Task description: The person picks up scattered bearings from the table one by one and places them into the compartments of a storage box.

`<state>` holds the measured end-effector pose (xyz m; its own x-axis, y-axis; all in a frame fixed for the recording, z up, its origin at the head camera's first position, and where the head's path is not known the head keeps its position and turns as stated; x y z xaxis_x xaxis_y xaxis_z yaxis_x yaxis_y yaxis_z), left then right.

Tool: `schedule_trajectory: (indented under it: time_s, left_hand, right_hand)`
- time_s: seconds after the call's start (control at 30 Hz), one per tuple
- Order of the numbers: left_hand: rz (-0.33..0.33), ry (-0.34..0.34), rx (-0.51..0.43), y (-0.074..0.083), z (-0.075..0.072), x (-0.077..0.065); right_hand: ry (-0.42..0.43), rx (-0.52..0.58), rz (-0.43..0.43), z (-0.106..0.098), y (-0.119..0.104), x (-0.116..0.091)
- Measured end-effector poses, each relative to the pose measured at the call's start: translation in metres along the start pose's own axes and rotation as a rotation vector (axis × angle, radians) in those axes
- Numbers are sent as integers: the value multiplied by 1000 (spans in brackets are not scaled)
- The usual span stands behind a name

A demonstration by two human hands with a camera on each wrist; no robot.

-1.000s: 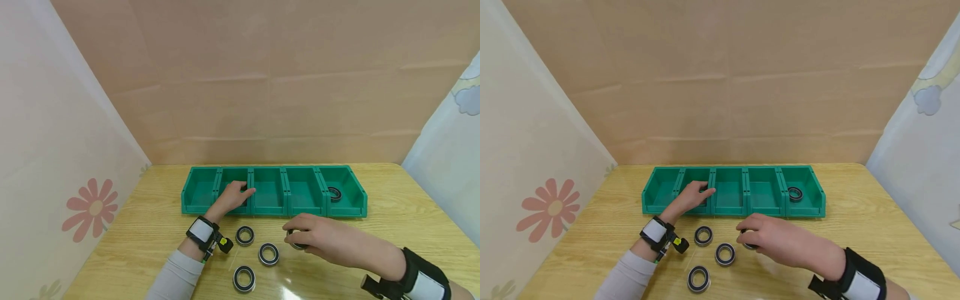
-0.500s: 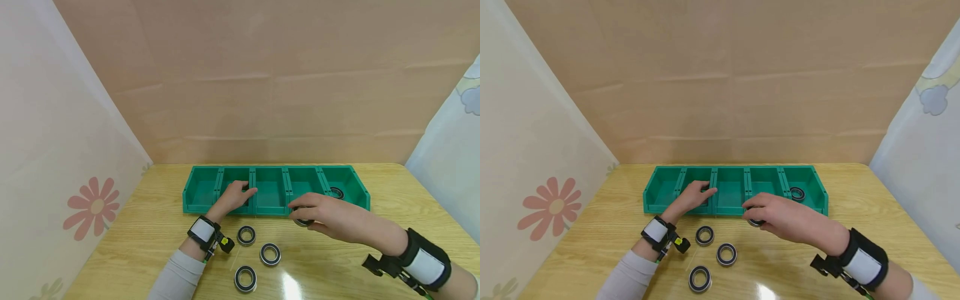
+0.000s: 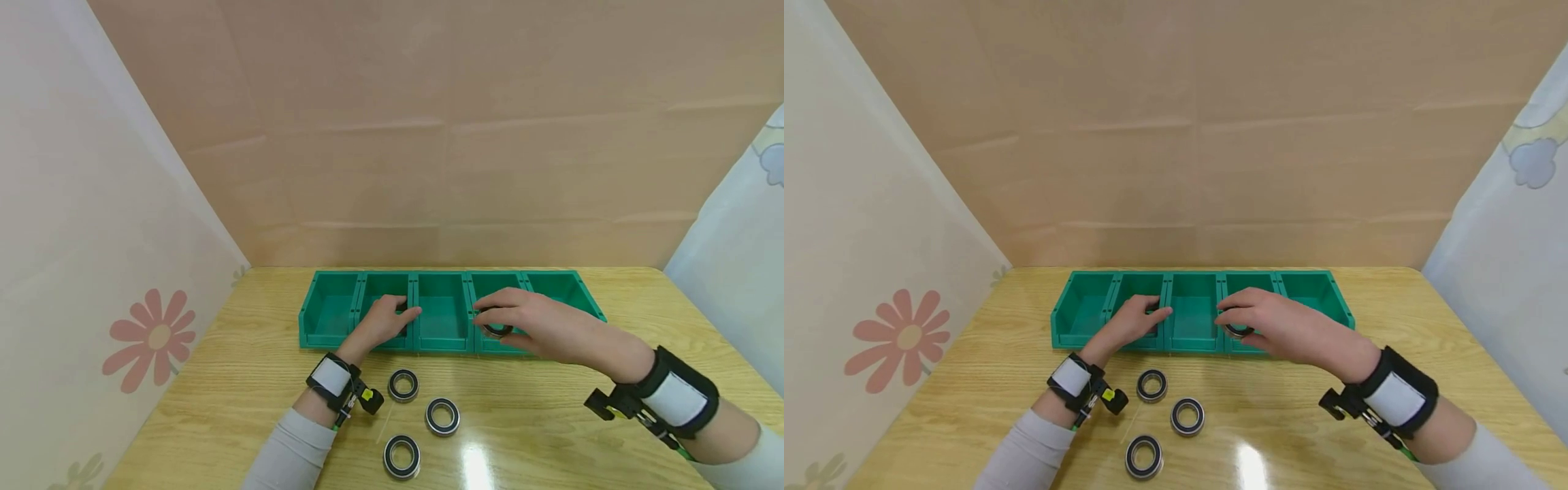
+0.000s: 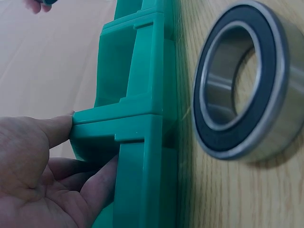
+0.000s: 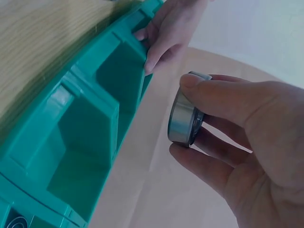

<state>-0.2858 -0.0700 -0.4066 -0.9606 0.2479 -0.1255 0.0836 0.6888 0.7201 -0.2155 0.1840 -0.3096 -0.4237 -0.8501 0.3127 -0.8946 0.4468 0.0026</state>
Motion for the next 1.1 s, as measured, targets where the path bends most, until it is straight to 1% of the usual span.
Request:
schedule_trajectory:
  time_s: [0.27,0.53,0.73,1.0,1.1]
  left_hand:
    - [-6,-3,0,0,0,-1]
    - [-8,-3,-9,0,-1,-3]
    - [-3,-1,-2,-1,-1,-3]
    - [-8,-5,-4,-1,-2,-4]
    - [-9,-6,-7,-1,-2,-5]
  right_hand:
    - [-5,-10,81,2,17,2]
    - [-23,-27,112,7,27,3]
    - [-40,-36,152,11,35,3]
    - [-59,8,210,18,45,1]
    - [-54,23,210,23,47,-1]
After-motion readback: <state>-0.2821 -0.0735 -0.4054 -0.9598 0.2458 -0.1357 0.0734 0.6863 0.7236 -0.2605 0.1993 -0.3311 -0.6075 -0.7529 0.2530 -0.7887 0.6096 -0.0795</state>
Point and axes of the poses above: each hand's wrist, its own x-axis towards the middle knuckle, its own z-axis out of the palm, y = z × x, the point moved 3 cm from there along x, towards the middle knuckle
